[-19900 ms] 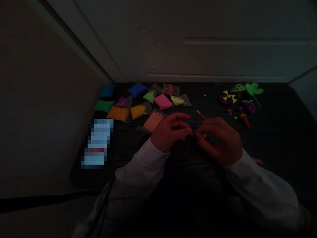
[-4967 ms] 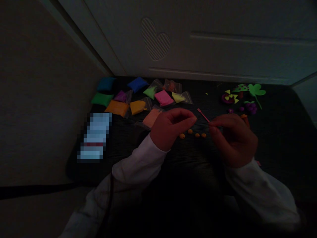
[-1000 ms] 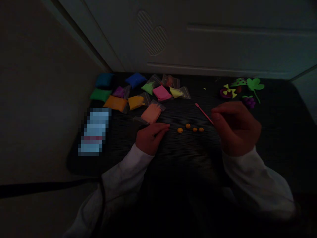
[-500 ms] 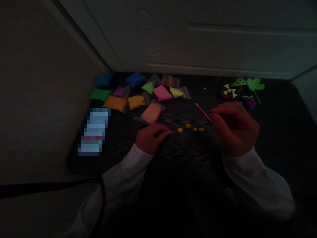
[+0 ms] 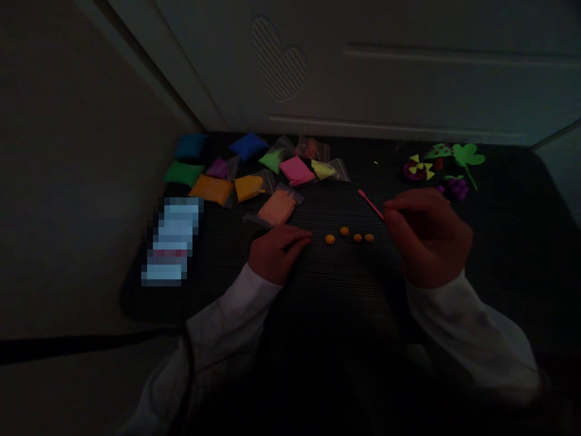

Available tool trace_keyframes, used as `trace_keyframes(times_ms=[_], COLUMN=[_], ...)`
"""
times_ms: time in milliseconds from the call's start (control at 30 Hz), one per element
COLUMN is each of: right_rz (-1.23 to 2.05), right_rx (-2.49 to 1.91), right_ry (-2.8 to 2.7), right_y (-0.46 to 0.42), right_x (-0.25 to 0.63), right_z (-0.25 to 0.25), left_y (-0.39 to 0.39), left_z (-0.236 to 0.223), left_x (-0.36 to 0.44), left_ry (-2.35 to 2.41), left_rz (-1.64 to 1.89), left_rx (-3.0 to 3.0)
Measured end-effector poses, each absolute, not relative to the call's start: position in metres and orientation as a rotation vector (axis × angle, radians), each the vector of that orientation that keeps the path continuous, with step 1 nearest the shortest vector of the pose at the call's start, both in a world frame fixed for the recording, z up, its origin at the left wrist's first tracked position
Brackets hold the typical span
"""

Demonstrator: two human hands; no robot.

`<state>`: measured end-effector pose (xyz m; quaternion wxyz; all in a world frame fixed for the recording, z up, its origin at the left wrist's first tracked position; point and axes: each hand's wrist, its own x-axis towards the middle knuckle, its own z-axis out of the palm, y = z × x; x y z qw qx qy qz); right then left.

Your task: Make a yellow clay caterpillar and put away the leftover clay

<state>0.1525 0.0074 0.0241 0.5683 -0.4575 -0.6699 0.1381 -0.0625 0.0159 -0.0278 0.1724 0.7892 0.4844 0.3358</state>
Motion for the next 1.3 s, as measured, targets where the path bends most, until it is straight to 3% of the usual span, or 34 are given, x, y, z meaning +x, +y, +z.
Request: trace_keyframes(times_ms=[1300], right_rz=[0.347], right_rx=[-1.071], right_ry=[-1.576], right_y=[0.0094], right_x=[0.1500], right_z=[0.0231], left_y=[0.0192], left_z=[-0.0368], left_x=[-0.0601], left_ry=[1.403], left_rz=[0.790], left_rx=[2.549])
